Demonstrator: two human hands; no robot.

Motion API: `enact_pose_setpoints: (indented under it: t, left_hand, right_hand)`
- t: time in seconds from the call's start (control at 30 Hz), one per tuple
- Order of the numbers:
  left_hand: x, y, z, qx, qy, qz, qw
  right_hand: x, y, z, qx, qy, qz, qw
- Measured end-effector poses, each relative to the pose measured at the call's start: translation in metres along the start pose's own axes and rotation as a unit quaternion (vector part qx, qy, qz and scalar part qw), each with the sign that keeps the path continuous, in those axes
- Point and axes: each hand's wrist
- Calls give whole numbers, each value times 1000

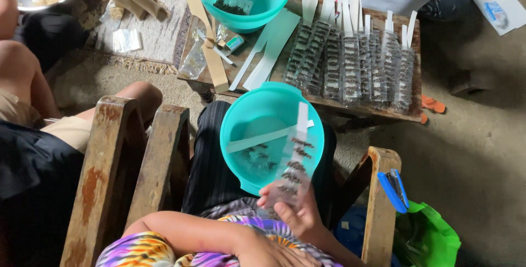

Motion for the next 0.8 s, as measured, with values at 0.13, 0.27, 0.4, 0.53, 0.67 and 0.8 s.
enact_pose_setpoints:
  t: [0.13,0.27,0.4,0.53,0.67,0.8]
  left_hand:
    - [-223,7,-139,-12,13,86,996]
    - [-371,-42,-178,27,-42,159,986]
    - [-370,-73,-184,72,-284,201,935]
    - [-351,-62,-177,-493,-359,279,742]
    - [-300,-37,-157,-605,-121,115,779]
    - [-316,-23,-157,-571,-116,112,805]
  right_hand:
    - [-3,3,-8,-150,86,-15,985]
    - [5,9,-13,-276,126,27,952]
    - [-1,-1,-25,-229,81,40,969]
    - [-8,-16,-16,-207,-9,76,975]
    - [-10,-27,0,-180,-50,8,982]
    - [-15,-23,-18,-132,-115,-5,985]
Point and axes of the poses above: each hand's wrist, its own y-axis towards the middle knuckle, its own z-axis out of the palm, x = y × z, and after that the axes turned 6 degrees about -y, right-handed
